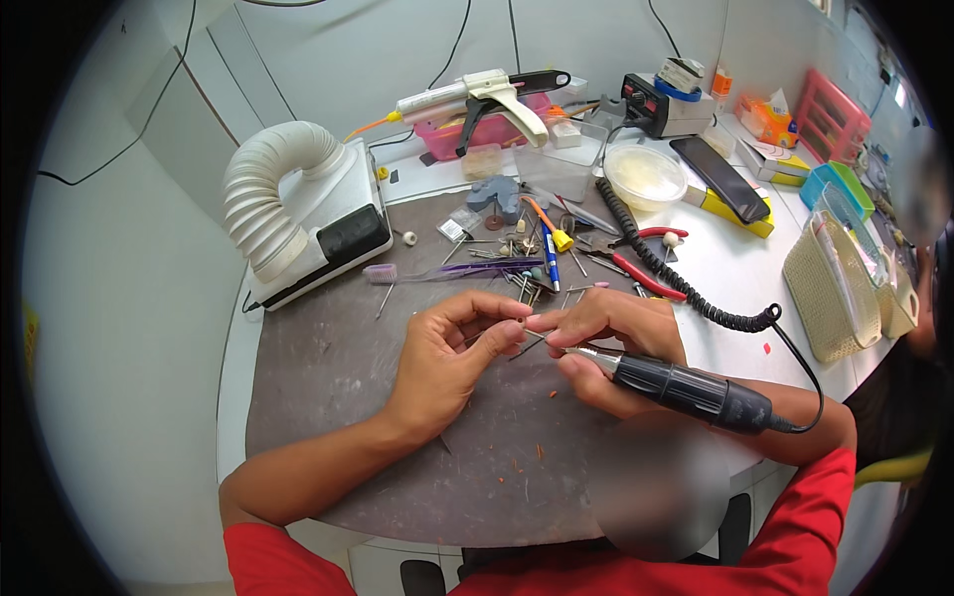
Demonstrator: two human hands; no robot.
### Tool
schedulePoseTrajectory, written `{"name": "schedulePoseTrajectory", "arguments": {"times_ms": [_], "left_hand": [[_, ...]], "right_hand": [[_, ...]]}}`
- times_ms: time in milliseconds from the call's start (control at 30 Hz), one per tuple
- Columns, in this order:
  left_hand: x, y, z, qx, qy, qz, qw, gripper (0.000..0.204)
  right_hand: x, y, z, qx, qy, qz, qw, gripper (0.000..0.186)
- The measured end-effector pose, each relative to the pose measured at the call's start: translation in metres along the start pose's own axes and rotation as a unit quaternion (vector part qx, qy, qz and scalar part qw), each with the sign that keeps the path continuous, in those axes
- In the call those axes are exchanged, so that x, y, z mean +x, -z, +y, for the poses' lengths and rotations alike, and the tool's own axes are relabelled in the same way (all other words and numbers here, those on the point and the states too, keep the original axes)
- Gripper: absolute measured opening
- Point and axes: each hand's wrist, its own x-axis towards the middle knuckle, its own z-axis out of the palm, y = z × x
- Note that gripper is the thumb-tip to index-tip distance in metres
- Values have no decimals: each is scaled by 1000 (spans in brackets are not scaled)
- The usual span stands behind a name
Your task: The person uses a rotary tool to grind and shape a small metal object held in their left hand. They rotate the object to work on different sides and occasionally pause to inspect the progress. The person also uses a small brush to clean debris from the object and the work surface.
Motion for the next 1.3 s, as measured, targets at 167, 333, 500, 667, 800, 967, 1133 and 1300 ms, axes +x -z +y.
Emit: {"name": "schedulePoseTrajectory", "arguments": {"times_ms": [167,333,500,667,800,967,1133,1300], "left_hand": [[-1,-2,2,-43,8,-5,999,18],[-1,-1,3,-49,13,5,999,18],[-1,1,2,-32,7,-1,999,18],[-2,-1,5,-29,8,-5,1000,20],[0,-5,8,-14,23,0,1000,19],[-2,-4,0,4,17,12,1000,16],[-3,-8,4,10,4,13,1000,15],[-3,-8,0,5,-6,4,1000,15]], "right_hand": [[0,-4,1,-23,3,40,999,21],[-5,-9,4,11,-48,70,996,22],[-5,-9,4,33,-64,67,995,23],[-4,-8,-2,30,-95,53,994,21],[-6,-7,1,19,-76,59,995,21],[-6,-12,9,24,-32,78,996,20],[-5,-5,5,13,-54,38,998,20],[-8,-3,5,0,-23,45,999,19]]}}
